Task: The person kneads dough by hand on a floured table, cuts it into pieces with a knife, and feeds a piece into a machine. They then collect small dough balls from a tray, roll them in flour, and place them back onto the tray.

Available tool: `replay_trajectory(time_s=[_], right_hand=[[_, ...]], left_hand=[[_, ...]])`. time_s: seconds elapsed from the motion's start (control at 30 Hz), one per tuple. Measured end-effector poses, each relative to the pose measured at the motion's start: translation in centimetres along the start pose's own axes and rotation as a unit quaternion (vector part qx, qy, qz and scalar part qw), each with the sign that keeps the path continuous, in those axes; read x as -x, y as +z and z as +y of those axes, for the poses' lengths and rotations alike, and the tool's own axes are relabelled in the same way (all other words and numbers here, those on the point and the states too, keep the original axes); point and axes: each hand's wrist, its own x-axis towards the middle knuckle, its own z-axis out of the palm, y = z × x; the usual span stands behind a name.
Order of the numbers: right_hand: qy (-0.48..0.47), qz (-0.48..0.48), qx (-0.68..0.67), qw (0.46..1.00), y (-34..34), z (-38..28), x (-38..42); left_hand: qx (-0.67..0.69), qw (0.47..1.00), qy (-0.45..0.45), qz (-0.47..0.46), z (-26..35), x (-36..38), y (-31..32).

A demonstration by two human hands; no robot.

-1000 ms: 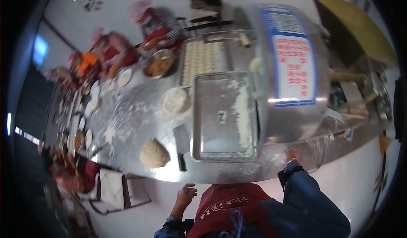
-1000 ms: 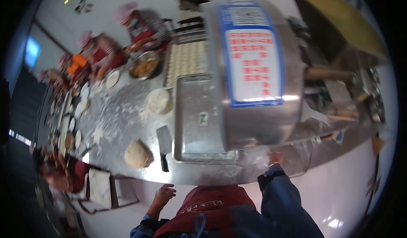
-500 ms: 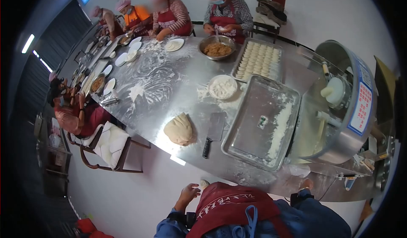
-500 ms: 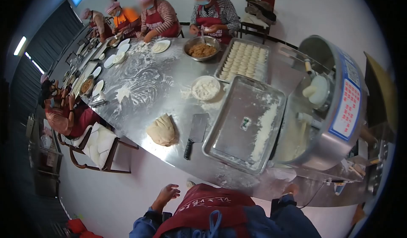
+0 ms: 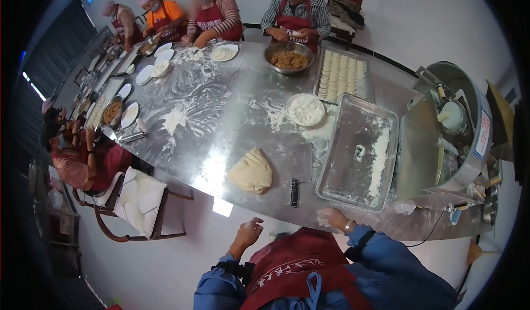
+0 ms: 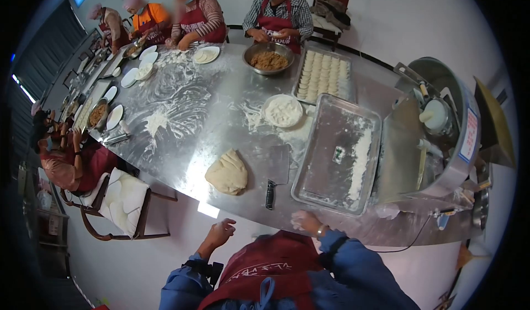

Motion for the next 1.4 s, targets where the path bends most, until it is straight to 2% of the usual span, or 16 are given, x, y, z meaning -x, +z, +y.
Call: replay_trajectory(time_s=[0.17, 0.23, 0.33, 0.4, 0.47, 0.67, 0.73, 0.8, 0.87, 0.93, 1.07, 1.13, 1.2, 1.27, 1.33, 1.4], right_hand=[[-0.013, 0.093, 0.213, 0.972, 5.6, -4.9, -7.5], [-0.069, 0.222, 0.328, 0.916, 7.3, -6.1, -9.9], [-0.123, 0.235, 0.178, 0.948, 9.2, -9.6, -11.7], [-0.110, 0.196, 0.162, 0.961, 9.8, -10.3, -14.1], [-0.047, 0.114, 0.005, 0.992, 10.9, -11.1, -16.1], [-0.021, 0.178, -0.003, 0.984, 13.5, -9.7, -21.4], [-0.014, 0.156, -0.026, 0.987, 13.1, -12.5, -19.5], [-0.034, 0.132, 0.042, 0.990, 12.9, -13.9, -18.5], [-0.092, 0.123, 0.050, 0.987, 13.4, -17.3, -16.8], [-0.165, 0.108, 0.225, 0.954, 13.4, -23.8, -14.7], [-0.285, 0.093, 0.293, 0.908, 14.9, -30.4, -13.7], [-0.407, 0.091, 0.353, 0.837, 15.5, -31.6, -15.1], [-0.416, 0.097, 0.378, 0.821, 15.7, -30.9, -18.1], [-0.336, 0.075, 0.300, 0.889, 15.9, -29.5, -21.9], [-0.398, 0.050, 0.343, 0.849, 16.4, -29.7, -24.2], [-0.393, 0.155, 0.386, 0.820, 17.6, -30.5, -24.9]], left_hand=[[0.050, 0.997, -0.020, -0.057, -0.1, -1.3, -1.1], [0.034, 0.998, -0.015, -0.054, -0.3, -1.9, -1.9], [0.105, 0.992, -0.059, -0.025, -1.5, -3.1, -3.2], [0.086, 0.994, -0.062, 0.010, -3.0, -4.8, -4.5], [0.072, 0.995, -0.060, 0.043, -3.9, -7.1, -6.0], [0.011, 0.978, -0.040, 0.204, -4.8, -16.3, -7.0], [0.143, 0.960, -0.144, 0.193, -5.2, -17.7, -5.2], [0.161, 0.956, -0.119, 0.216, -4.2, -16.5, -5.7], [0.467, 0.863, -0.168, 0.094, -1.8, -13.7, -7.7], [0.509, 0.841, -0.175, 0.053, -1.0, -11.8, -8.5], [0.557, 0.811, -0.177, -0.029, 1.2, -12.0, -10.5], [0.493, 0.851, -0.175, -0.050, 1.2, -13.9, -12.6], [0.129, 0.990, -0.064, 0.009, 0.5, -16.7, -15.8], [0.094, 0.972, -0.096, 0.193, 3.2, -18.8, -19.5], [-0.037, 0.918, 0.156, 0.363, 3.4, -22.4, -20.7], [-0.029, 0.913, 0.211, 0.349, 3.7, -25.4, -20.7]])
